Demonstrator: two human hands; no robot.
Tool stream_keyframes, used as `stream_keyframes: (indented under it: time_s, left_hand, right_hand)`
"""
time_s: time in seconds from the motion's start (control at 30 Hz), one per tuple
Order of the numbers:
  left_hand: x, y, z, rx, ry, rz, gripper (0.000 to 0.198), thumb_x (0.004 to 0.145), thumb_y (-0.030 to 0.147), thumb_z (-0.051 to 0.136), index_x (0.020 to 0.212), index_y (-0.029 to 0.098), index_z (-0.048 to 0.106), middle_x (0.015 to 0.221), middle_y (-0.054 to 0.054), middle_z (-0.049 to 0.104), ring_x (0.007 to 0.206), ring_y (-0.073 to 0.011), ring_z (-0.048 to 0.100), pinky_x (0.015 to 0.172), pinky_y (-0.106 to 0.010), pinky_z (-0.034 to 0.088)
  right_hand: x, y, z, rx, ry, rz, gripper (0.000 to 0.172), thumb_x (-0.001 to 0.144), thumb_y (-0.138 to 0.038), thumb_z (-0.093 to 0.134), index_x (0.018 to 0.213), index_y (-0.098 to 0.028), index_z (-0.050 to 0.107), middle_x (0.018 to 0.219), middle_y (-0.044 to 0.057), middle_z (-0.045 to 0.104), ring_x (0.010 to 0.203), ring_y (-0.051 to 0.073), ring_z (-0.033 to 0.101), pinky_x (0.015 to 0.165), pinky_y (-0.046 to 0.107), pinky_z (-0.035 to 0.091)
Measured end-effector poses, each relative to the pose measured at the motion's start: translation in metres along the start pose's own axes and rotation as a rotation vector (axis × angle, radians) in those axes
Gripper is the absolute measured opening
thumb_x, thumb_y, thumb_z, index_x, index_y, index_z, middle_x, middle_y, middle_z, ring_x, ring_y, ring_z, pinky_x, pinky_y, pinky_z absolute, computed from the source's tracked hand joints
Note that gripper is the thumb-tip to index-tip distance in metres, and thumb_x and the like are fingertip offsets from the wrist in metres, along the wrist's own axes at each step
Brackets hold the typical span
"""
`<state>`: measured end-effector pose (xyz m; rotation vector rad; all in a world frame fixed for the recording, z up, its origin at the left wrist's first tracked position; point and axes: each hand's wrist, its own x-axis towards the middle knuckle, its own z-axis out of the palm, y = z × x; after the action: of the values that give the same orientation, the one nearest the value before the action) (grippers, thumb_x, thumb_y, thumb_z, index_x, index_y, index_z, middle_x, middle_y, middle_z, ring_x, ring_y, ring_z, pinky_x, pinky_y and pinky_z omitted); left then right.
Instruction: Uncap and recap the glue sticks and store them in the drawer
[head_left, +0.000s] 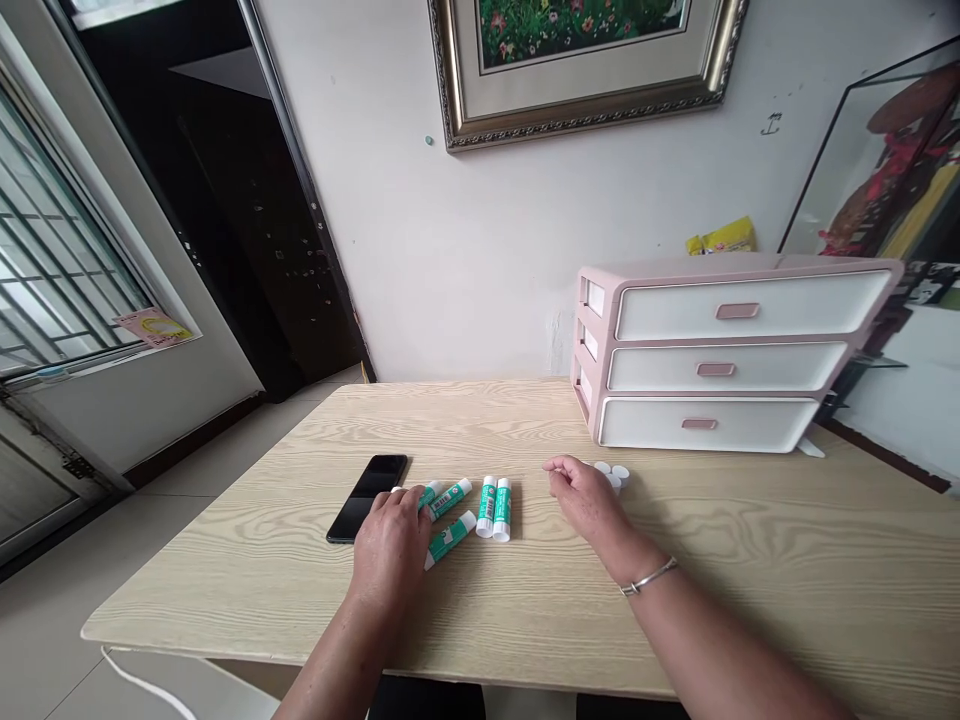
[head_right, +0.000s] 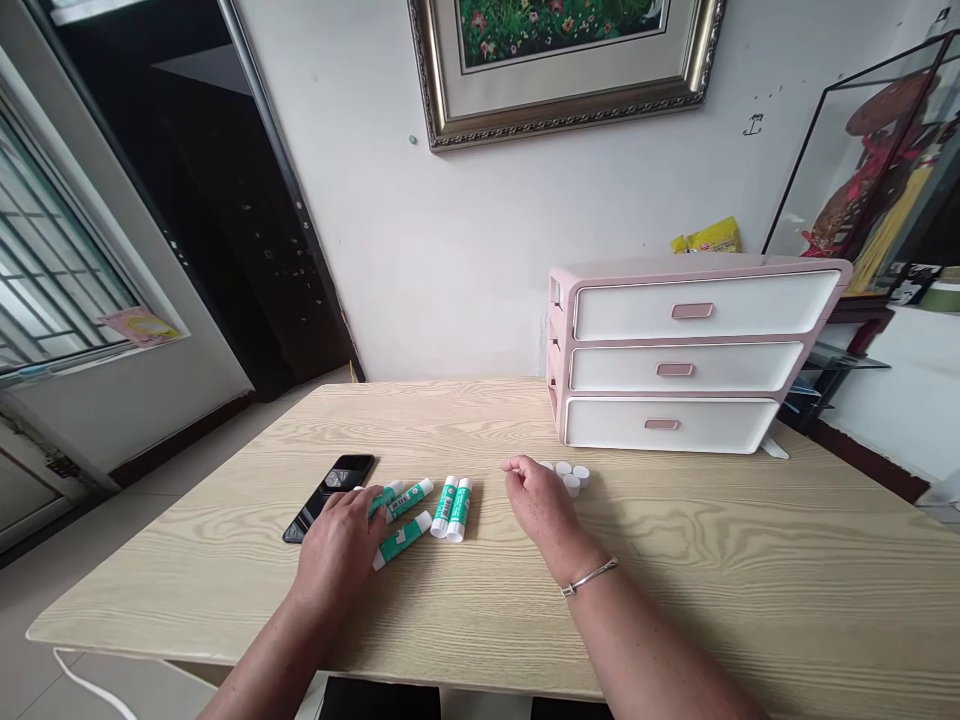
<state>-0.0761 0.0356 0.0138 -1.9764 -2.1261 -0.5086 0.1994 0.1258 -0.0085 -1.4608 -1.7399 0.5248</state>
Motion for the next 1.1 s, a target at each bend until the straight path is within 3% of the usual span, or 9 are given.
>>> stream_keyframes:
  time_s: [0.5,0.73,0.9,1.1]
  left_hand:
    - [-0.008,0.001,0.0,0.055,0.014,0.053,0.028,0.096,0.029,0.049,0.11,0.02,0.072,0.113,-0.01,0.072,0.106,-0.0273,0.063,0.091,-0.036,0.047]
    - [-0.008,0.003,-0.009,0.047,0.031,0.118,0.029,0.097,0.029,0.046,0.104,0.02,0.073,0.107,-0.009,0.074,0.101,-0.0268,0.063,0.089,-0.037,0.048]
    - [0.007,0.012,-0.003,-0.034,-0.019,0.164,0.031,0.097,0.034,0.046,0.108,0.022,0.073,0.108,-0.008,0.073,0.104,-0.0268,0.061,0.092,-0.037,0.046]
    - [0.027,0.029,0.002,-0.027,-0.134,0.184,0.026,0.094,0.035,0.05,0.092,0.025,0.073,0.098,-0.009,0.072,0.103,-0.0281,0.061,0.088,-0.038,0.043]
  right_hand:
    - [0.0,-0.002,-0.003,0.008,0.005,0.012,0.028,0.084,-0.03,0.048,0.096,-0.022,0.072,0.071,0.001,0.071,0.069,0.018,0.064,0.062,0.027,0.041]
    - [0.004,0.003,-0.015,0.036,0.171,0.048,0.029,0.086,-0.033,0.048,0.1,-0.024,0.072,0.069,-0.001,0.07,0.062,0.017,0.061,0.062,0.027,0.041]
    - [0.007,0.0,-0.042,-0.073,0.329,0.086,0.033,0.089,-0.031,0.045,0.106,-0.023,0.072,0.086,0.003,0.074,0.081,0.021,0.066,0.071,0.029,0.045]
    - [0.006,0.003,-0.048,-0.396,0.236,0.028,0.031,0.086,-0.019,0.049,0.107,-0.018,0.072,0.102,0.01,0.074,0.1,0.025,0.063,0.087,0.032,0.044]
